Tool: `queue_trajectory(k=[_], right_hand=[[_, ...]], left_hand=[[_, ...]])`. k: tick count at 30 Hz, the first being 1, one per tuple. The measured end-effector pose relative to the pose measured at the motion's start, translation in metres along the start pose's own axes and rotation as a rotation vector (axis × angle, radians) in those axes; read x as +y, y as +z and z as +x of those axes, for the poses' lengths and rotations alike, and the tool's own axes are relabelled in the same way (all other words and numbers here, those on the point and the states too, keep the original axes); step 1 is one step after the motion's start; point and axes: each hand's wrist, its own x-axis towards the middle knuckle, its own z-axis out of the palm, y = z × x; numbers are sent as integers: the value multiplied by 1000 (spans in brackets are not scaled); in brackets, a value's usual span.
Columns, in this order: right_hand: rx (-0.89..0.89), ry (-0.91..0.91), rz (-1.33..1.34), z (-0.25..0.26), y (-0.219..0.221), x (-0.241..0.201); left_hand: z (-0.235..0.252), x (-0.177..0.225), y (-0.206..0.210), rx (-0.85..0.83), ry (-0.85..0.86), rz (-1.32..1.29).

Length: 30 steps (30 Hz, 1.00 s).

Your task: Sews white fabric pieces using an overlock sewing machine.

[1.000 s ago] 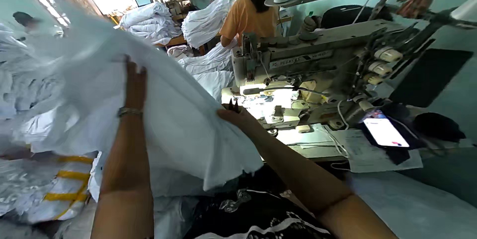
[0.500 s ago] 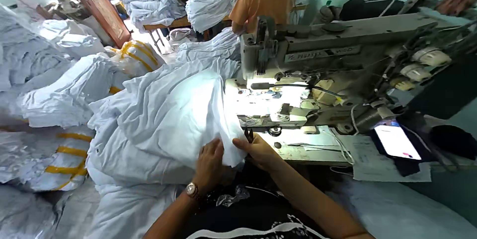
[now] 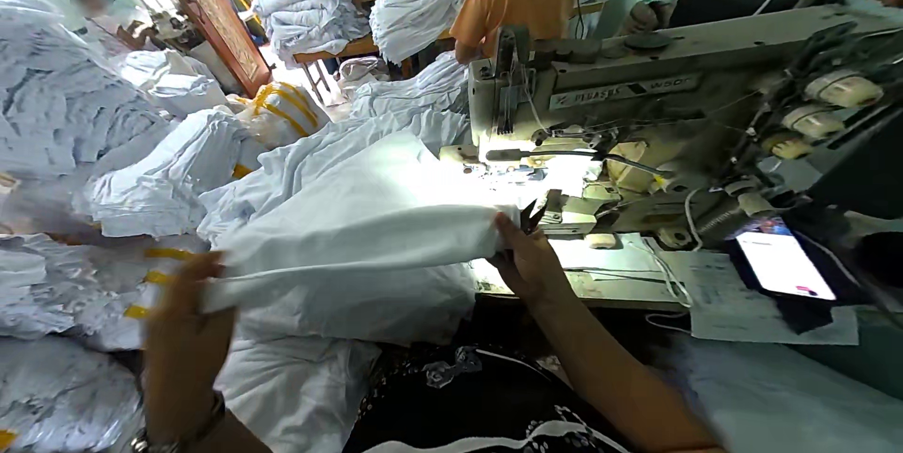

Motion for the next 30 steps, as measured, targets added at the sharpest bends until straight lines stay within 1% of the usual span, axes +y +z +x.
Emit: queue_trajectory(k=[2, 3, 4, 5, 7, 10, 12, 13, 14, 16, 18, 19, 21, 27, 30], right_hand=[[-1, 70, -31, -4, -6, -2], [-14, 103, -51, -7, -7, -1], [-29, 128, -66, -11, -6, -1], [-50, 142, -77, -14, -5, 0], [-95, 138, -113, -22, -2, 1], [-173, 133, -158, -35, 0, 2], [-183, 111, -172, -41, -4, 2], [-179, 96, -177, -42, -10, 3], [-170, 84, -193, -42, -18, 6], [-146, 104, -290, -43, -36, 18], [-198, 187, -348, -46, -47, 27], [-238, 194, -352, -47, -47, 30], [-317, 140, -362, -50, -43, 33], [-487, -160, -580, -52, -31, 35], [-562, -148, -629, -53, -28, 37]], left_hand=[[-9, 12, 17, -416, 116, -210], [-10, 21, 35, -564, 151, -316], [-11, 33, 57, -648, 171, -408], [-12, 47, 80, -681, 179, -480], [-18, 81, 124, -654, 184, -544], [-31, 129, 174, -576, 222, -463], [-37, 138, 195, -466, 276, -411], [-38, 136, 200, -429, 295, -430], [-37, 132, 202, -424, 310, -472], [-34, 121, 198, -503, 317, -553], [-30, 114, 191, -605, 312, -620], [-28, 113, 187, -626, 302, -643], [-28, 113, 183, -610, 284, -641], [-31, 111, 191, -478, 290, -597], [-34, 112, 200, -480, 318, -553]])
